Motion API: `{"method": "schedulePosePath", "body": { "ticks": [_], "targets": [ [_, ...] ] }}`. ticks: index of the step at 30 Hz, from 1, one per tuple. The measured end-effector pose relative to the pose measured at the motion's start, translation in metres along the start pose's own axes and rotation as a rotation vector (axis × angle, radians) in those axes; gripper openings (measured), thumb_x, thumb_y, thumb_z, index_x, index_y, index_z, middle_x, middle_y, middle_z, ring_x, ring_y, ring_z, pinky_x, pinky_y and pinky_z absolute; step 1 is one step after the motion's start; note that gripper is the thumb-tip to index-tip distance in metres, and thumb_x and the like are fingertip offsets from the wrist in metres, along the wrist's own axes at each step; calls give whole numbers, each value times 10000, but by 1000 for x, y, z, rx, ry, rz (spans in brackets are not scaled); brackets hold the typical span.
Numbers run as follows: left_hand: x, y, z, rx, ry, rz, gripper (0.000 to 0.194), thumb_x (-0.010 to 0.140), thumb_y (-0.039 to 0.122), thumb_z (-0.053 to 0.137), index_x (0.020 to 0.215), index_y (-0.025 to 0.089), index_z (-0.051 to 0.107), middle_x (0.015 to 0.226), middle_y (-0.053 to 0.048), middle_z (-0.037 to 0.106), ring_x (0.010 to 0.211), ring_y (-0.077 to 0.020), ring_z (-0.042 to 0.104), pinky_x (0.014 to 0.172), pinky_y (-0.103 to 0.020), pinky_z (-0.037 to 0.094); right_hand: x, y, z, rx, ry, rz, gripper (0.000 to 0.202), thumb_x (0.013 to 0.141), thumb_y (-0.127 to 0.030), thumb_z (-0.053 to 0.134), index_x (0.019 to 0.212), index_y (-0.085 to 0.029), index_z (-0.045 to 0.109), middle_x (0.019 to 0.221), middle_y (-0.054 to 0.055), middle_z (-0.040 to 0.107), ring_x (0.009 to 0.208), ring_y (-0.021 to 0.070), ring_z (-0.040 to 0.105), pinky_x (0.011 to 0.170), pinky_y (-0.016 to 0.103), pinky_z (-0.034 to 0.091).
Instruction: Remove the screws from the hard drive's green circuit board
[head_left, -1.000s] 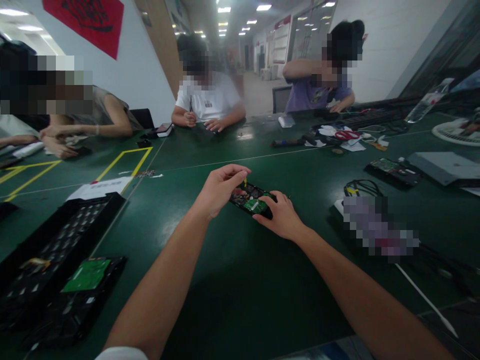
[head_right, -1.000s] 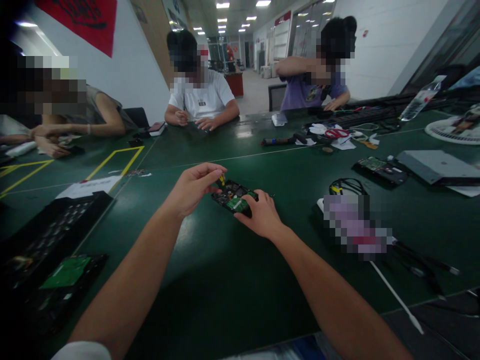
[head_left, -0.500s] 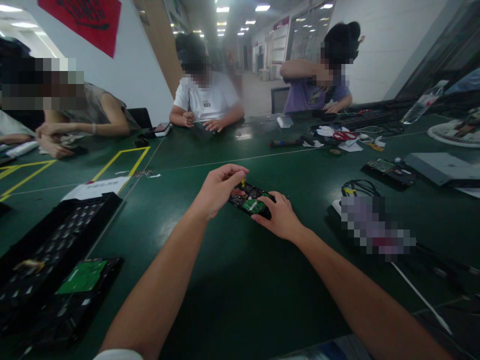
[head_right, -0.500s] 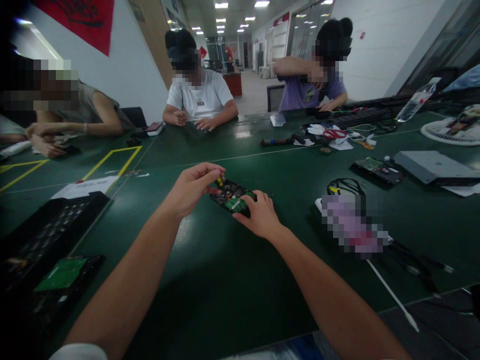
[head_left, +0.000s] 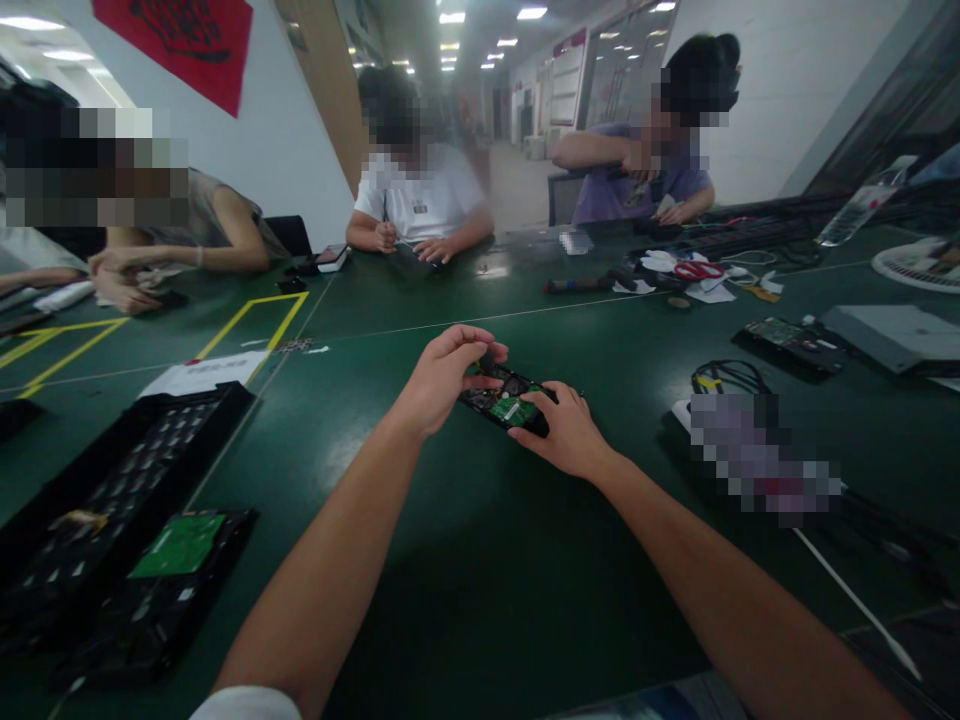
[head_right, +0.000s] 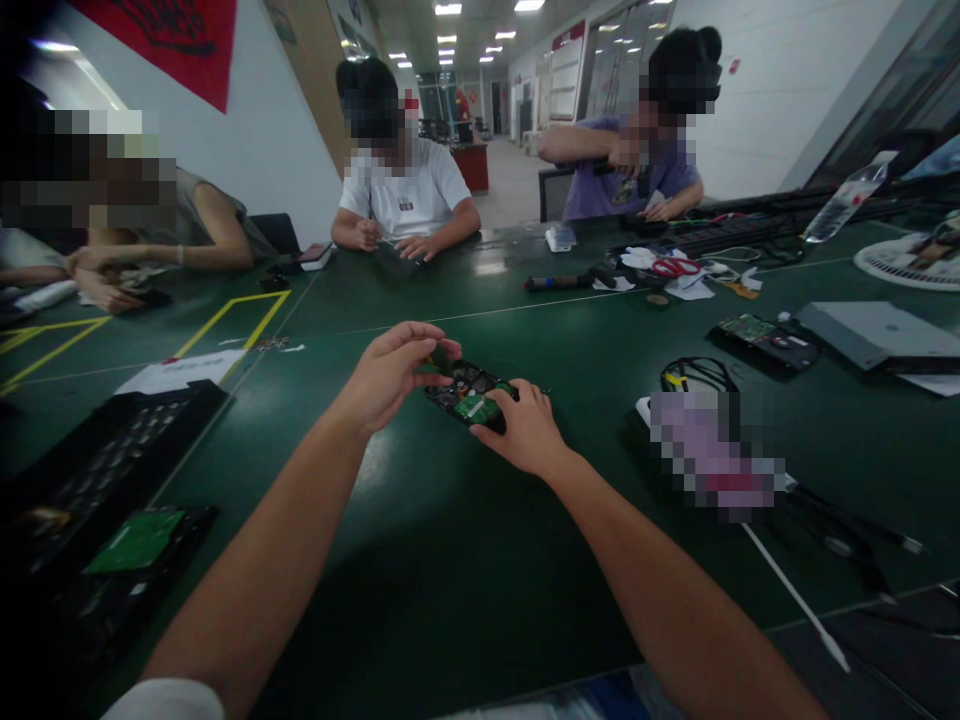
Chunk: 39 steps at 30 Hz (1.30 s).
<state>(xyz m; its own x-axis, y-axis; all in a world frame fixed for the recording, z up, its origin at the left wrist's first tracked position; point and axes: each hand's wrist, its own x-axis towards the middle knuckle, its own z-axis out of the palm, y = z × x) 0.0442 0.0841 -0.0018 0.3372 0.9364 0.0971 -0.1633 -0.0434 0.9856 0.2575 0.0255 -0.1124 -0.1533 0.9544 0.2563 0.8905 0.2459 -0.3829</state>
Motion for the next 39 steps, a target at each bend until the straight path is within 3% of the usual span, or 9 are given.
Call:
{"method": "schedulePosePath", "body": {
  "ticks": [4, 7, 14, 22, 28, 39],
  "targets": [
    [1, -3, 0, -73, -64, -8, 129, 882, 256, 657, 947, 149, 688, 1028, -110, 735, 1027, -232, 693, 795, -340, 633, 0, -2, 0, -25, -3, 0, 611, 933, -661, 649, 1404, -275, 607, 1487, 189, 482, 1371, 412, 499, 1112, 629, 426],
    [1, -4, 0, -69, -88, 10, 139, 884, 272, 661, 919, 147, 709, 1040, -106, 719, 1021, -224, 671, 769, -310, 619, 0, -6, -2, -33, -5, 20, 627, 922, -655, 663, 1401, -254, 608, 1535, 200, 439, 1410, 424, 472, 1134, 627, 404],
    [2, -5, 0, 53, -25, 53, 198, 882, 374, 737, 881, 176, 717, 981, -64, 699, 939, -186, 639, 710, -258, 561, 2, -11, -2, -61, 1, 39, 681, 898, -708, 652, 1384, -231, 613, 1534, 213, 441, 1420, 445, 456, 1134, 632, 395],
    [5, -7, -6, 258, 3, 101, 308, 907, 478, 721, 1030, 208, 806, 1120, -81, 740, 985, -209, 643, 663, -247, 525, 3, -8, 5, -71, 21, 19, 622, 918, -666, 640, 1362, -232, 613, 1489, 197, 495, 1364, 421, 491, 1094, 596, 428],
    [2, -3, -5, 233, -14, 80, 279, 889, 414, 728, 1056, 194, 769, 1040, -74, 717, 899, -187, 645, 605, -232, 506, 5, -6, 4, -79, 30, -1, 583, 905, -644, 666, 1323, -240, 631, 1450, 188, 525, 1331, 413, 508, 1081, 603, 429],
    [-1, 4, 1, 32, -22, -10, 122, 877, 277, 665, 954, 183, 651, 970, -88, 727, 950, -216, 677, 657, -282, 584, 8, 3, 0, -41, 10, -42, 530, 871, -585, 719, 1291, -271, 644, 1435, 156, 537, 1320, 385, 514, 1086, 589, 410]
  ]
}}
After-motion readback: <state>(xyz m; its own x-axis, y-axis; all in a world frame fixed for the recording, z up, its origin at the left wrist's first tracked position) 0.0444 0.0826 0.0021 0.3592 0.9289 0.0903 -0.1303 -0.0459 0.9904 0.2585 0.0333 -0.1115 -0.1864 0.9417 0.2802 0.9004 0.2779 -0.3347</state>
